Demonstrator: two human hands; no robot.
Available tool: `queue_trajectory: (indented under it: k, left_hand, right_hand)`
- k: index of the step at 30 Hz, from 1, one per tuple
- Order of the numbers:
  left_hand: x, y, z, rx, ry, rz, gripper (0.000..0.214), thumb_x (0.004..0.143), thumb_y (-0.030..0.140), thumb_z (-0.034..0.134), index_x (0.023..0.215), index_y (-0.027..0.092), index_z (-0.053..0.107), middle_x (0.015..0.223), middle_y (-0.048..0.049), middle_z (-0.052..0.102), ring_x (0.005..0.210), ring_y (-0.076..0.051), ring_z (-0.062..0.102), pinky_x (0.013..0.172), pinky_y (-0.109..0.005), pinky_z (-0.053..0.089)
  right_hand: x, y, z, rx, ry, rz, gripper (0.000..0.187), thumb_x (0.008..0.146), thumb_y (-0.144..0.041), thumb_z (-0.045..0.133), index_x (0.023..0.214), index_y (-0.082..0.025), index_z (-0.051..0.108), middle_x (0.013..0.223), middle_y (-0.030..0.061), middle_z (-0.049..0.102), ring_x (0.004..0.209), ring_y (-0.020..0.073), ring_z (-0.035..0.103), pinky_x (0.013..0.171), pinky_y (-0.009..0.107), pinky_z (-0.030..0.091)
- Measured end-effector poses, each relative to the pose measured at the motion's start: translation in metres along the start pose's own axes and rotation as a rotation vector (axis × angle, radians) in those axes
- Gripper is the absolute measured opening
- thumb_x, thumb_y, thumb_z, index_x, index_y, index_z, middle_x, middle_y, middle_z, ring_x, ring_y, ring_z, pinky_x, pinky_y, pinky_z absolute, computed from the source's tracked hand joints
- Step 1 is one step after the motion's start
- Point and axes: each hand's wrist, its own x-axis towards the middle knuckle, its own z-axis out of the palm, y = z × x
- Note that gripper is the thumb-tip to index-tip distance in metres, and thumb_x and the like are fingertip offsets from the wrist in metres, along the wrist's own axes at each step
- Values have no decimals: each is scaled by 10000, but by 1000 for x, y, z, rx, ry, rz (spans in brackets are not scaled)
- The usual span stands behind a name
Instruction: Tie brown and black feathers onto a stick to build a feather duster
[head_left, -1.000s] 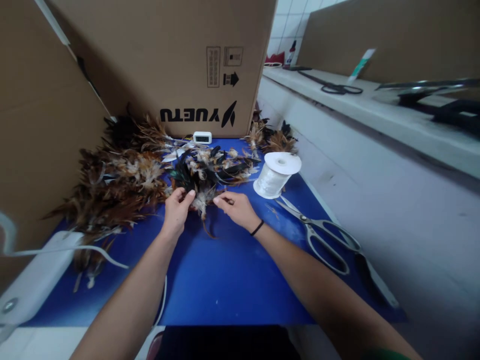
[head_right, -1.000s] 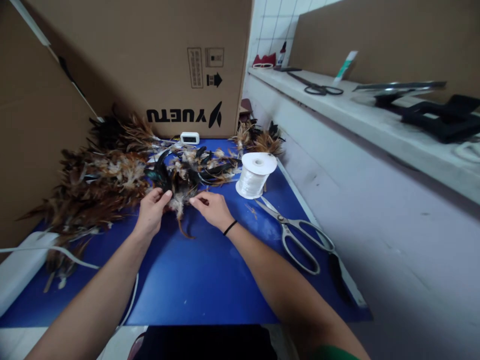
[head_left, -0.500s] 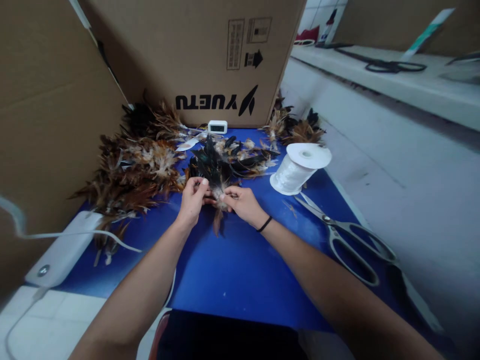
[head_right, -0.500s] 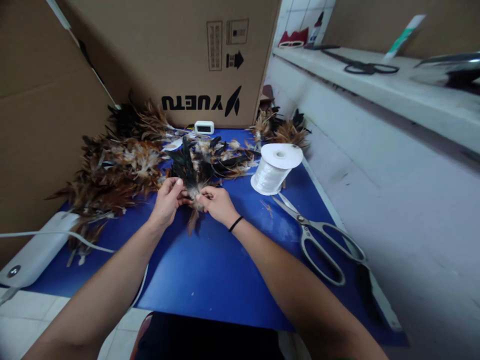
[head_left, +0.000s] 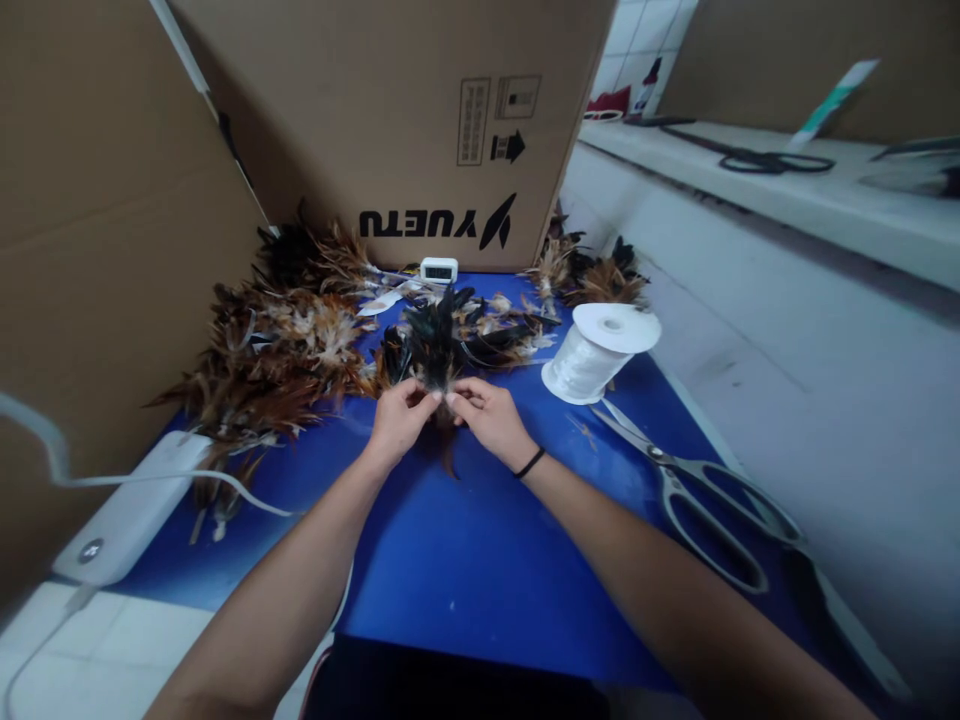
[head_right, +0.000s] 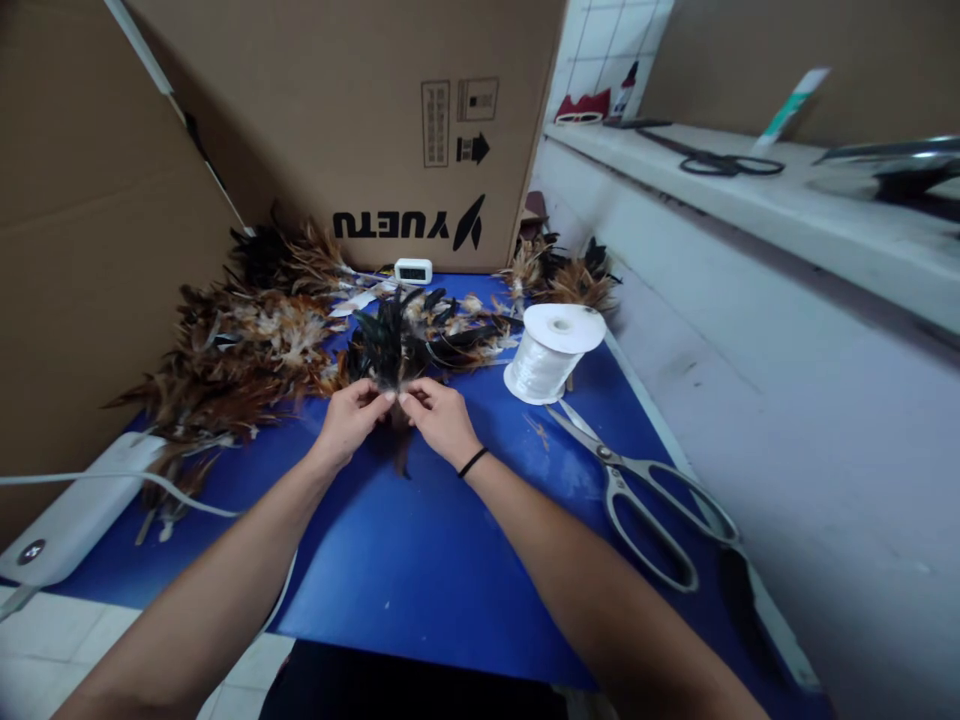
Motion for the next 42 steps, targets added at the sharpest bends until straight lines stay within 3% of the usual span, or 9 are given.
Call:
queue_trajectory:
  k: [4, 9, 15, 21, 29, 34, 42]
  left_hand:
    - [-2, 1, 1, 116, -14, 98, 173, 729, 310, 613, 641, 165, 575, 565, 24, 512, 538, -100, 440, 524, -214, 321]
    - [-5, 9, 1, 167, 12, 177, 253, 675, 271, 665, 515, 178, 492, 486, 44, 417, 498, -94, 366, 497, -217, 257]
    - [-3, 3, 2, 23, -105, 24, 216, 726, 331, 624, 625, 171, 520, 513, 34, 504, 482, -92, 439, 476, -207, 320]
    - [-3, 5, 2, -158, -112, -94, 201, 734, 345, 616, 693, 161, 546, 496, 27, 517, 415, -76, 425, 393, -188, 307]
    - [-3, 5, 3, -196, -121, -117, 158, 764, 312, 578, 758, 154, 581, 507, 4, 553, 416, -95, 482, 368, -185, 325]
    - [-4, 7, 4, -197, -136, -116, 147, 745, 298, 591, 737, 151, 597, 518, -1, 568, 433, -97, 505, 372, -182, 343]
    - [-2, 6, 3, -295, -56, -160, 186, 712, 318, 631, 685, 161, 535, 493, 14, 556, 424, -84, 484, 375, -178, 339]
  right_hand:
    - [1, -4, -1, -102, 156, -106, 185, 746, -356, 614, 720, -174, 605, 723, 11, 610, 649, 121, 540, 631, 246, 437]
    - [2, -1, -2, -178, 97, -72, 215, 754, -349, 584, 626, -185, 528, 583, -27, 505, 573, 111, 460, 545, 229, 374]
    - [4, 5, -1, 37, 101, 40, 225, 751, -345, 562, 625, -198, 447, 507, -52, 486, 469, 89, 433, 471, 216, 346]
    - [4, 4, -3, 161, 114, 107, 215, 732, -358, 587, 653, -189, 479, 483, -44, 529, 414, 79, 450, 422, 203, 328]
    - [3, -1, -4, 240, 111, 202, 241, 731, -397, 594, 705, -192, 470, 498, -32, 570, 398, 83, 467, 361, 187, 288]
    - [1, -4, -4, 231, 54, 164, 343, 632, -361, 702, 816, -191, 468, 538, -57, 573, 461, 92, 521, 402, 185, 344]
    - [2, -3, -2, 233, 145, 194, 288, 636, -275, 654, 835, -190, 466, 465, -76, 543, 395, 82, 481, 381, 179, 338]
